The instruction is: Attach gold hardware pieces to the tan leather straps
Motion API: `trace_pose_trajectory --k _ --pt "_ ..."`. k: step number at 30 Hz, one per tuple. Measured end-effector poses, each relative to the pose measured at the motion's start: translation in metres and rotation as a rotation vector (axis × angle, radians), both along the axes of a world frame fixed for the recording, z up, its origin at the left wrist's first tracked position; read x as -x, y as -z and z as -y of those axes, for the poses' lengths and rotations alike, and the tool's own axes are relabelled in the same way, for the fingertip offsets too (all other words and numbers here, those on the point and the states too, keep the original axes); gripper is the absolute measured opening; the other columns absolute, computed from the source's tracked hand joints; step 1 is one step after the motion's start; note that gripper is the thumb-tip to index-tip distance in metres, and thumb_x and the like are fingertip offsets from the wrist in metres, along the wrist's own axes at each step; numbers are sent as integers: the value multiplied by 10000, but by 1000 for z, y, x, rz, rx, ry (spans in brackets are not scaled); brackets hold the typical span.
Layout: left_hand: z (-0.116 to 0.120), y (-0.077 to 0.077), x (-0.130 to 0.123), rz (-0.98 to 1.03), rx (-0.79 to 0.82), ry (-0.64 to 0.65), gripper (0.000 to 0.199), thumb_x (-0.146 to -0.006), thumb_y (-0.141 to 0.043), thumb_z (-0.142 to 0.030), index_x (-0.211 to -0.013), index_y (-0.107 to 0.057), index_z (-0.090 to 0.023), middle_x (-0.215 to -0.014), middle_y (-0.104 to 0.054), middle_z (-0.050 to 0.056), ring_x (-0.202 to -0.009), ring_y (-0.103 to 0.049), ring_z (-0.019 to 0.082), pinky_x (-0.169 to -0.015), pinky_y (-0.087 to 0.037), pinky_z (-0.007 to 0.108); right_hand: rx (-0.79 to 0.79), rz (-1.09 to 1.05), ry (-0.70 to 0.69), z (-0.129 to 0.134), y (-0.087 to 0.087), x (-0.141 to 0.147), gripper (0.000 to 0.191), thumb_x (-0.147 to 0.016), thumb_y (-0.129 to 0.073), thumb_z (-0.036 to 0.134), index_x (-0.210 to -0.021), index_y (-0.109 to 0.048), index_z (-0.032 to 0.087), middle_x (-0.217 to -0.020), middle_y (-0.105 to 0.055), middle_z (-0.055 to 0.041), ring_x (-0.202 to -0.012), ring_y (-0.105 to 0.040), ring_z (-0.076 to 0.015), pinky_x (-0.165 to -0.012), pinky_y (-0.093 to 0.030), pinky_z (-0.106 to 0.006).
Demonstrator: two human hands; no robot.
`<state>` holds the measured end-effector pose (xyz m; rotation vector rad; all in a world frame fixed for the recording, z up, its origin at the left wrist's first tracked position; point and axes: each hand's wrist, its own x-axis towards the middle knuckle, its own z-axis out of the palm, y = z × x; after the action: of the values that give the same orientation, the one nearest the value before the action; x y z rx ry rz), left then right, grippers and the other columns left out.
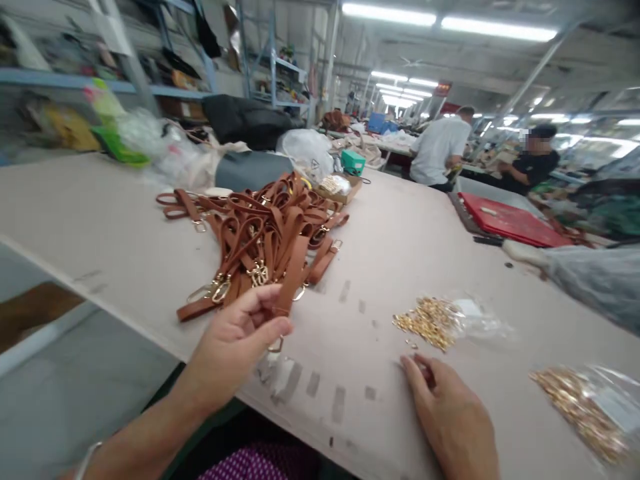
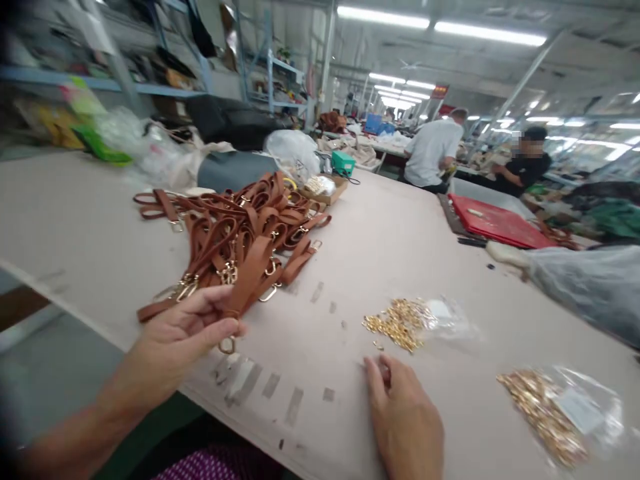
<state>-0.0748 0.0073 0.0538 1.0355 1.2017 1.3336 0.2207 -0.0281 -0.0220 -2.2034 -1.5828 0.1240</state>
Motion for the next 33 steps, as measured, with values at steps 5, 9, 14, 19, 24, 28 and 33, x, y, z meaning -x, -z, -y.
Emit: trace_pose_trajectory --k 5,9,14,19,24,28,33 --pt "0 10 -7 262 89 177 457 -765 -768 -233 -1177 -580 -169 -854 -684 7 -727 -676 131 -644 -563 226 43 102 -105 -17 4 -3 396 -862 -376 549 -852 -656 268 -932 -736 -69 -815 -700 -295 -732 -516 -424" --pt "-2 18 -21 342 214 256 495 -760 -765 -274 -1199 -561 -168 -847 -640 -1 -626 -651 116 -504 -522 206 80 196 -103 -10 5 -9 384 -882 -356 532 -843 -635 270 -879 -732 -63 -736 -697 -286 -654 -504 -401" --pt "5 29 -36 226 312 366 470 -810 -670 -274 -1246 -524 -173 -962 -658 40 -640 -639 100 -427 -394 161 -50 285 -146 -3 4 -10 445 -961 -267 498 -816 -589 227 -797 -702 -69 -712 -685 -260 -652 -484 -368" --pt "10 36 -40 274 325 446 640 -749 -711 -225 -1325 -438 -177 -1038 -692 59 -942 -681 179 -699 -515 230 -22 263 -190 1 -4 -14 381 -977 -355 407 -810 -639 217 -806 -698 -57 -719 -673 -222 -683 -465 -335" --pt "15 33 -43 288 382 485 466 -694 -763 -240 -1111 -569 -161 -937 -741 54 -724 -678 139 -578 -473 221 -21 286 -330 5 -8 -19 357 -994 -364 315 -1030 -702 207 -844 -685 -56 -740 -664 -186 -699 -468 -296" --pt "21 28 -47 268 417 464 381 -667 -776 -243 -1001 -614 -156 -904 -759 55 -642 -662 121 -509 -418 203 -4 325 -396 7 -12 -23 333 -1003 -371 314 -1005 -686 207 -842 -662 -54 -773 -648 -189 -713 -466 -296" --pt "23 36 -54 306 411 513 333 -678 -763 -247 -965 -615 -165 -840 -757 25 -664 -681 119 -496 -402 180 44 295 -435 11 -16 -26 292 -993 -431 367 -841 -623 207 -820 -638 -43 -779 -625 -203 -731 -455 -327"
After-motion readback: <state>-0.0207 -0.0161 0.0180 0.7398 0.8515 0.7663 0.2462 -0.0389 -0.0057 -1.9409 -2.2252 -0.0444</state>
